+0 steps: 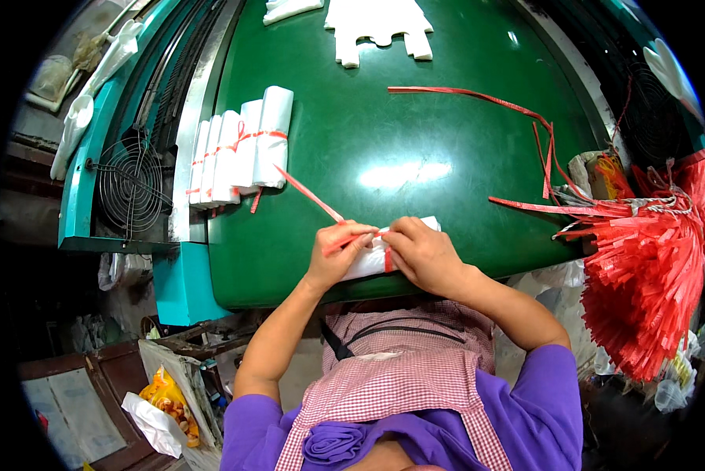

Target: The person folds white rectangular sheets of material on a green table, rolls them into cylindrical bundles, and secures them with red ribbons. The person repeats this process for multiple items, stacking the finished bundles on the table.

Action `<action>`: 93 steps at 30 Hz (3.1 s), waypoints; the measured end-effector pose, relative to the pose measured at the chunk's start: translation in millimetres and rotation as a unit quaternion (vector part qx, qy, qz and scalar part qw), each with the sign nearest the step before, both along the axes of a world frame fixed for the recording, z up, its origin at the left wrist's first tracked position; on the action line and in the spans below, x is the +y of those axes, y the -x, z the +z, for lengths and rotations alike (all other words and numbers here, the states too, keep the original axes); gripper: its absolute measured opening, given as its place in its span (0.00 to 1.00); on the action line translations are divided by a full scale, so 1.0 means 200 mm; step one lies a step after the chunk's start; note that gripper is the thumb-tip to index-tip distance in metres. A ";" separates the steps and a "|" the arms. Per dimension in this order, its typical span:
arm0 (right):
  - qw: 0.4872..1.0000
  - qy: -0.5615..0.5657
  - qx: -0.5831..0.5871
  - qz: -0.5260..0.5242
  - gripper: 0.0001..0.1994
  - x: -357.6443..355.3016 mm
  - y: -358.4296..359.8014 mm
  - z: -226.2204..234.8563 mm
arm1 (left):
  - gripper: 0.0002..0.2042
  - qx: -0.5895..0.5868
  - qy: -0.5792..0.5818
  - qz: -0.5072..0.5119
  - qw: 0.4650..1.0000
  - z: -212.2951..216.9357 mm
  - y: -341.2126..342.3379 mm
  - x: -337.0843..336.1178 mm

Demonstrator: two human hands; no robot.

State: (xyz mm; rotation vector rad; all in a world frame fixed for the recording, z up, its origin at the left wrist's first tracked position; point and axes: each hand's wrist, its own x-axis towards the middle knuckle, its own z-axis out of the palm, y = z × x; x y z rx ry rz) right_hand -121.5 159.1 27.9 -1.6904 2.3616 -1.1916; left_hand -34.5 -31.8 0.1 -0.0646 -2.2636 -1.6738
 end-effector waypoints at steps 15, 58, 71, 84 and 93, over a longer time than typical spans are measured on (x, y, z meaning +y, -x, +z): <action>0.908 0.015 -0.416 0.041 0.16 -0.05 0.03 -0.10 | 0.06 0.176 0.311 -0.059 0.932 0.03 -0.06 0.07; 0.934 0.004 0.273 -0.229 0.25 -0.87 1.64 -0.23 | 0.21 0.005 0.537 0.273 0.798 -0.06 0.40 -0.79; 0.950 -0.092 0.254 -0.154 0.08 -0.68 1.15 -0.31 | 0.21 0.031 0.538 0.280 0.795 -0.08 0.43 -0.80; 0.964 -0.256 0.060 0.034 0.35 0.44 0.01 0.02 | 0.36 -0.071 0.471 -0.172 0.862 0.07 -0.31 -0.12; 0.977 -0.184 0.094 0.048 0.31 0.55 0.00 -0.13 | 0.17 0.077 0.527 -0.082 0.842 -0.05 -0.52 -0.13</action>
